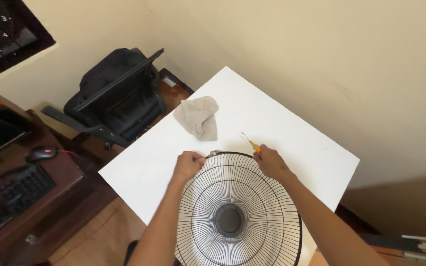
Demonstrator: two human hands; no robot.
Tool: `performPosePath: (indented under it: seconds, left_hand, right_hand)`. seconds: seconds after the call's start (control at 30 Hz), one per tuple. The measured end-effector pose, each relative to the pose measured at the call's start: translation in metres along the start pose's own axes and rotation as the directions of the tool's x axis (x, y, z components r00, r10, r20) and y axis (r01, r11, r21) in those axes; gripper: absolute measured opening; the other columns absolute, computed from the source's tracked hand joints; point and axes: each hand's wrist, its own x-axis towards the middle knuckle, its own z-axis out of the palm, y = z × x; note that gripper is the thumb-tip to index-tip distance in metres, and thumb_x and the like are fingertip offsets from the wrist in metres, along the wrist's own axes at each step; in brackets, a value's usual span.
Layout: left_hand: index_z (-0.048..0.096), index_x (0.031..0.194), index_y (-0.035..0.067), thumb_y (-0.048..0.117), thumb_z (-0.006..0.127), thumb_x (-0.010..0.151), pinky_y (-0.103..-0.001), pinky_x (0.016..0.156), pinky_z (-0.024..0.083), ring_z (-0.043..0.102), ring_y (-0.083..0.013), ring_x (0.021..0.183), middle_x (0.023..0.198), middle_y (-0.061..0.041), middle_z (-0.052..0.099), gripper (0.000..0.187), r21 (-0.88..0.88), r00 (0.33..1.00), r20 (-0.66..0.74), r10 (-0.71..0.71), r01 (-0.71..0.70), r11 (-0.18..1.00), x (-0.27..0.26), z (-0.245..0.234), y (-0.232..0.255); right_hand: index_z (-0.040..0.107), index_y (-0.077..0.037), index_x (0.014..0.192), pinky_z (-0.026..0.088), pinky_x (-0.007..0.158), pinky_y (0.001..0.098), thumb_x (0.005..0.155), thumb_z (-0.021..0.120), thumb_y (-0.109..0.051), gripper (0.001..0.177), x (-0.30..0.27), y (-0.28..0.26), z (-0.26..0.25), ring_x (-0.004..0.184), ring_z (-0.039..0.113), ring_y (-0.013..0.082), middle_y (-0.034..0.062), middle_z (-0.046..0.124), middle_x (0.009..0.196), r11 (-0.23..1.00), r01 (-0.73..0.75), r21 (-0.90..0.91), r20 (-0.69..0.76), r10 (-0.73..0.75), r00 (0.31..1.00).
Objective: The person disassembles an electric fan by removing the front grille, unscrewing the central cap, and taking out the fan blades. They then wipe the fan blades with a cloth and reassemble the fan by placing the blades back, securing the cap, and reattaching the front grille.
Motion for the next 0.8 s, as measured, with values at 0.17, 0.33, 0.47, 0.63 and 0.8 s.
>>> performPosePath:
  seconds: [0.17, 0.33, 0.47, 0.63, 0.8]
  left_hand:
    - [0.078, 0.093, 0.003, 0.013, 0.065, 0.093, -0.030, 0.057, 0.054, 0.069, -0.0134, 0.064, 0.078, -0.008, 0.077, 0.017, -0.135, 0.985, 0.120, -0.125, 0.141, 0.981, 0.011, 0.014, -0.054]
    - [0.077, 0.081, -0.003, 0.020, 0.062, 0.100, -0.031, 0.052, 0.050, 0.063, -0.0168, 0.057, 0.070, -0.010, 0.073, 0.033, -0.040, 0.942, 0.097, -0.320, 0.325, 0.945, 0.000, 0.014, -0.045]
    - [0.073, 0.079, -0.004, 0.021, 0.060, 0.102, -0.031, 0.050, 0.048, 0.058, -0.0175, 0.053, 0.067, -0.011, 0.068, 0.036, -0.119, 0.880, 0.202, -0.430, 0.458, 0.881, 0.000, 0.002, -0.026]
    - [0.071, 0.077, 0.000, 0.023, 0.061, 0.102, -0.030, 0.048, 0.045, 0.055, -0.0166, 0.052, 0.065, -0.009, 0.066, 0.036, -0.156, 0.824, 0.268, -0.499, 0.549, 0.821, 0.017, 0.006, -0.041]
    - [0.077, 0.083, -0.009, 0.008, 0.062, 0.097, -0.033, 0.047, 0.043, 0.057, -0.0193, 0.053, 0.070, -0.015, 0.069, 0.026, -0.265, 0.884, 0.147, -0.444, 0.467, 0.844, 0.024, 0.014, -0.064]
  right_hand:
    - [0.059, -0.004, 0.101, 0.059, 0.075, 0.0364, 0.103, 0.057, -0.026, 0.022, -0.008, 0.054, 0.021, 0.087, 0.078, 0.0151, 0.0068, 0.080, 0.099, 0.899, -0.221, 0.377, 0.127, 0.186, 0.974]
    - [0.055, -0.003, 0.095, 0.061, 0.065, 0.0330, 0.102, 0.060, -0.020, 0.019, -0.003, 0.081, 0.040, 0.081, 0.077, 0.0171, 0.0114, 0.079, 0.096, 0.754, -0.327, 0.569, 0.183, 0.272, 0.945]
    - [0.056, -0.004, 0.090, 0.061, 0.063, 0.0332, 0.101, 0.060, -0.019, 0.019, 0.006, 0.089, 0.048, 0.080, 0.076, 0.0176, 0.0110, 0.078, 0.095, 0.748, -0.312, 0.586, 0.180, 0.255, 0.950]
    - [0.055, -0.002, 0.087, 0.064, 0.064, 0.0336, 0.101, 0.062, -0.019, 0.023, 0.010, 0.093, 0.047, 0.082, 0.077, 0.0182, 0.0115, 0.079, 0.094, 0.753, -0.321, 0.574, 0.197, 0.254, 0.947]
    - [0.063, -0.003, 0.089, 0.063, 0.069, 0.0336, 0.100, 0.063, -0.022, 0.022, 0.009, 0.085, 0.036, 0.084, 0.077, 0.0179, 0.0125, 0.079, 0.094, 0.709, -0.321, 0.628, 0.225, 0.230, 0.947]
